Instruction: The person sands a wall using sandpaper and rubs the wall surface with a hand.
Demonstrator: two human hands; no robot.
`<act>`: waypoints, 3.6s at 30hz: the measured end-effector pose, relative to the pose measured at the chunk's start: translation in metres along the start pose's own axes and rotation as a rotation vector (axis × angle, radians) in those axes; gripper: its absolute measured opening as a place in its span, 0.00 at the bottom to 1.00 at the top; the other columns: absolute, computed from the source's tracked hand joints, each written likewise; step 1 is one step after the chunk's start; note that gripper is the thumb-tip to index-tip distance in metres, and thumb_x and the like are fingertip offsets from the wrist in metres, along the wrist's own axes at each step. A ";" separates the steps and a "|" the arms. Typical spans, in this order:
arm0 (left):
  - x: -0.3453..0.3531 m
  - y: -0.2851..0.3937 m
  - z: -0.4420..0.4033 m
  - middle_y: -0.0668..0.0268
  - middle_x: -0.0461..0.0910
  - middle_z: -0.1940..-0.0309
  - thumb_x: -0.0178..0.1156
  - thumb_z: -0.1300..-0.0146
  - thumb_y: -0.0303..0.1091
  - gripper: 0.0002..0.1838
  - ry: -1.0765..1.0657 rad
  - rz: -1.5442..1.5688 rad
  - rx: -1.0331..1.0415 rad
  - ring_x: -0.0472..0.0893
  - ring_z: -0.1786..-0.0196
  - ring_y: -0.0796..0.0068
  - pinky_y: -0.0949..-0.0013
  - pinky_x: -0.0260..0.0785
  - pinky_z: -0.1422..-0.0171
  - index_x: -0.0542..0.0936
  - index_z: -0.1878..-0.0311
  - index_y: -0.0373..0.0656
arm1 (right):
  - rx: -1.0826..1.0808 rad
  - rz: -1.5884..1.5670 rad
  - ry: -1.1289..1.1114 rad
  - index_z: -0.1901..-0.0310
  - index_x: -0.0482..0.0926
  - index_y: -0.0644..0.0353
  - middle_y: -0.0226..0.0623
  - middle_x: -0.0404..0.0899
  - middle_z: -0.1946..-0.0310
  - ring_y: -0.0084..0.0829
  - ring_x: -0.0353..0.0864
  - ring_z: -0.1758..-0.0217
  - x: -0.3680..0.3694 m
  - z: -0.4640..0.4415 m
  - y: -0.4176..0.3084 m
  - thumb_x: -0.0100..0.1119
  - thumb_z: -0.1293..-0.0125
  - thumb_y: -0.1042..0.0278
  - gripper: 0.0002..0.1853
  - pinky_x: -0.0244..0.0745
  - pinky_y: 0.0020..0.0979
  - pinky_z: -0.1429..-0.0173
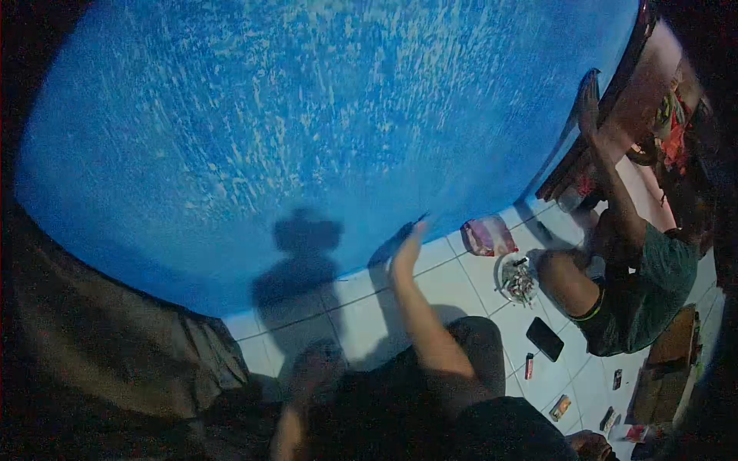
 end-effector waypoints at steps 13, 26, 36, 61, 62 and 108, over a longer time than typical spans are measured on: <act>0.012 -0.011 0.007 0.50 0.70 0.35 0.56 0.34 0.57 0.35 0.076 0.098 -0.039 0.73 0.37 0.45 0.50 0.66 0.33 0.67 0.31 0.44 | -0.194 0.309 0.132 0.24 0.36 0.67 0.51 0.30 0.21 0.44 0.29 0.17 0.011 -0.020 -0.005 0.35 0.21 0.46 0.39 0.28 0.41 0.18; 0.008 -0.010 0.001 0.50 0.72 0.37 0.55 0.33 0.56 0.33 0.060 0.074 -0.017 0.74 0.38 0.46 0.49 0.67 0.33 0.68 0.32 0.44 | -0.299 0.534 -0.003 0.24 0.39 0.69 0.53 0.33 0.21 0.47 0.30 0.18 -0.001 0.012 0.035 0.41 0.23 0.51 0.39 0.28 0.40 0.18; 0.007 -0.009 0.003 0.50 0.73 0.38 0.55 0.33 0.56 0.32 0.039 0.058 -0.015 0.75 0.40 0.46 0.49 0.67 0.34 0.69 0.33 0.44 | -0.318 0.547 -0.002 0.24 0.38 0.70 0.55 0.33 0.21 0.49 0.31 0.18 -0.001 0.015 0.030 0.44 0.24 0.52 0.40 0.30 0.43 0.18; 0.010 -0.008 0.006 0.49 0.75 0.42 0.53 0.32 0.55 0.30 0.055 0.053 0.010 0.77 0.42 0.47 0.49 0.68 0.35 0.71 0.34 0.44 | -0.669 0.683 -0.057 0.26 0.47 0.73 0.62 0.42 0.23 0.59 0.40 0.20 -0.022 -0.017 0.020 0.47 0.27 0.50 0.41 0.37 0.49 0.20; 0.008 -0.007 0.006 0.49 0.75 0.42 0.53 0.32 0.55 0.30 0.044 0.052 0.008 0.77 0.43 0.47 0.49 0.68 0.35 0.71 0.34 0.44 | -0.628 0.604 -0.051 0.26 0.47 0.73 0.63 0.42 0.24 0.60 0.39 0.20 -0.019 -0.021 0.010 0.48 0.28 0.49 0.42 0.37 0.50 0.20; 0.016 -0.010 0.007 0.49 0.80 0.48 0.51 0.29 0.54 0.27 0.090 -0.134 0.193 0.81 0.48 0.48 0.48 0.71 0.37 0.74 0.37 0.45 | -0.739 0.953 -0.118 0.27 0.48 0.76 0.66 0.44 0.25 0.63 0.41 0.21 -0.050 -0.018 0.036 0.53 0.32 0.50 0.44 0.35 0.56 0.21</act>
Point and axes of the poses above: each hand's wrist, its own z-axis away from the middle knuckle, its own x-axis out of the palm, y = z × x, the point moved 1 cm from there along -z, towards the middle knuckle
